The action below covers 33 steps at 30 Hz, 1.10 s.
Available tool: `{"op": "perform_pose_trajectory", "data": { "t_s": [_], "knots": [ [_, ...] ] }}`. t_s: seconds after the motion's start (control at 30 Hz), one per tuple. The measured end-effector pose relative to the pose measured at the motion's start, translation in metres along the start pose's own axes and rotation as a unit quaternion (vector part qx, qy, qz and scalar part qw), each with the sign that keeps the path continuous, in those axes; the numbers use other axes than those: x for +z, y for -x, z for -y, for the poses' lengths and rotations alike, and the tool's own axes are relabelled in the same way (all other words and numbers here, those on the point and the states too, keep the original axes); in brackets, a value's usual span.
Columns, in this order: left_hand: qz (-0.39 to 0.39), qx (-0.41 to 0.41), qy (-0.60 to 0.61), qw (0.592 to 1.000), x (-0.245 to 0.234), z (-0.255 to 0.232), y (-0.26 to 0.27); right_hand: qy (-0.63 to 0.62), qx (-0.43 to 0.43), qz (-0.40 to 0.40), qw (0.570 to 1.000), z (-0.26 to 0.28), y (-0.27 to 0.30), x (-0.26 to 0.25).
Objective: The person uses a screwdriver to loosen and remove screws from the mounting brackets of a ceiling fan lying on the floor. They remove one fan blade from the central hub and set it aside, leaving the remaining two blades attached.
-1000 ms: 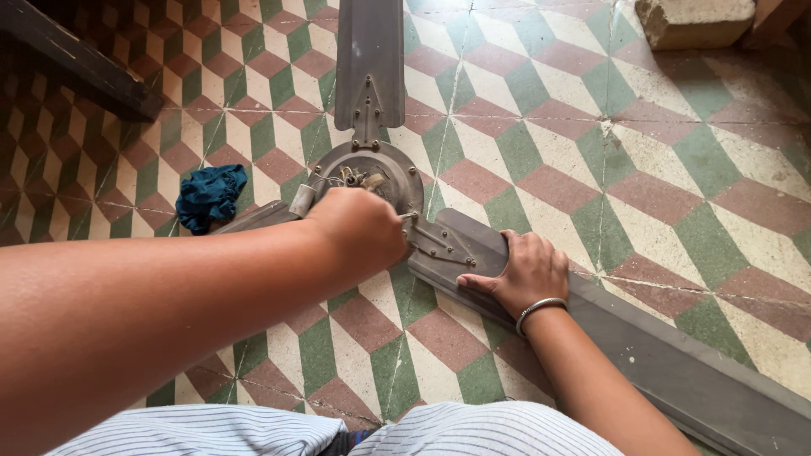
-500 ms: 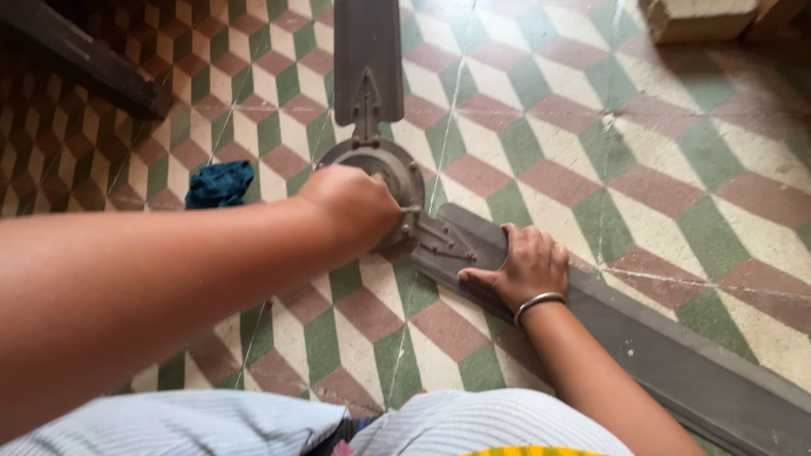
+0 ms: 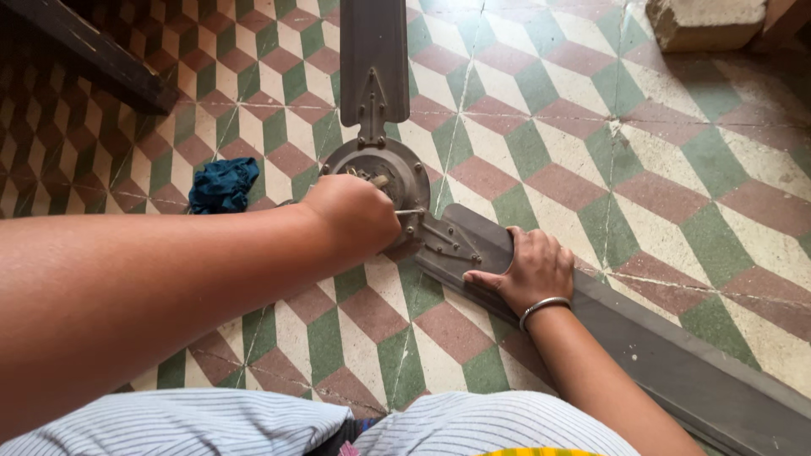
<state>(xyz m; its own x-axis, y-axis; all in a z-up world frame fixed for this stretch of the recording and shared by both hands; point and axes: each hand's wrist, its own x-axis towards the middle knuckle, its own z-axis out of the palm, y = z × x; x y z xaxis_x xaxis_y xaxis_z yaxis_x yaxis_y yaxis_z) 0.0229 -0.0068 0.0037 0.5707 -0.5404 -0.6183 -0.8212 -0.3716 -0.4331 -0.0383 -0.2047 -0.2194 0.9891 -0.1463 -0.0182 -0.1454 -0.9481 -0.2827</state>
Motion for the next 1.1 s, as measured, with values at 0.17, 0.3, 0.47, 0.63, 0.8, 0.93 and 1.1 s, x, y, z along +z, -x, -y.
{"op": "perform_pose_trajectory", "data": {
  "t_s": [0.17,0.3,0.47,0.63,0.8,0.93,1.1],
  "knots": [
    [0.036,-0.133,0.125,0.982,-0.001,0.011,-0.006,-0.001,-0.003,-0.002,1.0,0.001,-0.002,-0.003],
    [0.024,-0.234,0.286,0.929,0.001,0.018,-0.005,0.002,-0.001,0.004,1.0,0.0,-0.003,-0.001],
    [0.056,-0.297,0.377,0.875,0.006,0.028,0.004,-0.004,0.009,0.008,1.0,0.0,-0.001,-0.004],
    [0.045,-0.287,0.338,0.895,0.014,0.016,0.027,-0.005,0.009,0.019,1.0,0.004,0.0,-0.008],
    [-0.021,-0.266,0.264,0.927,0.021,-0.005,0.036,0.007,0.006,0.012,1.0,0.004,0.001,-0.008],
    [-0.036,-0.254,0.256,0.932,0.022,-0.008,0.036,0.005,0.009,0.013,1.0,0.005,0.001,-0.009],
    [-0.014,-0.261,0.273,0.926,0.018,-0.006,0.032,0.009,0.005,0.01,1.0,0.005,0.001,-0.01]
  ]
}}
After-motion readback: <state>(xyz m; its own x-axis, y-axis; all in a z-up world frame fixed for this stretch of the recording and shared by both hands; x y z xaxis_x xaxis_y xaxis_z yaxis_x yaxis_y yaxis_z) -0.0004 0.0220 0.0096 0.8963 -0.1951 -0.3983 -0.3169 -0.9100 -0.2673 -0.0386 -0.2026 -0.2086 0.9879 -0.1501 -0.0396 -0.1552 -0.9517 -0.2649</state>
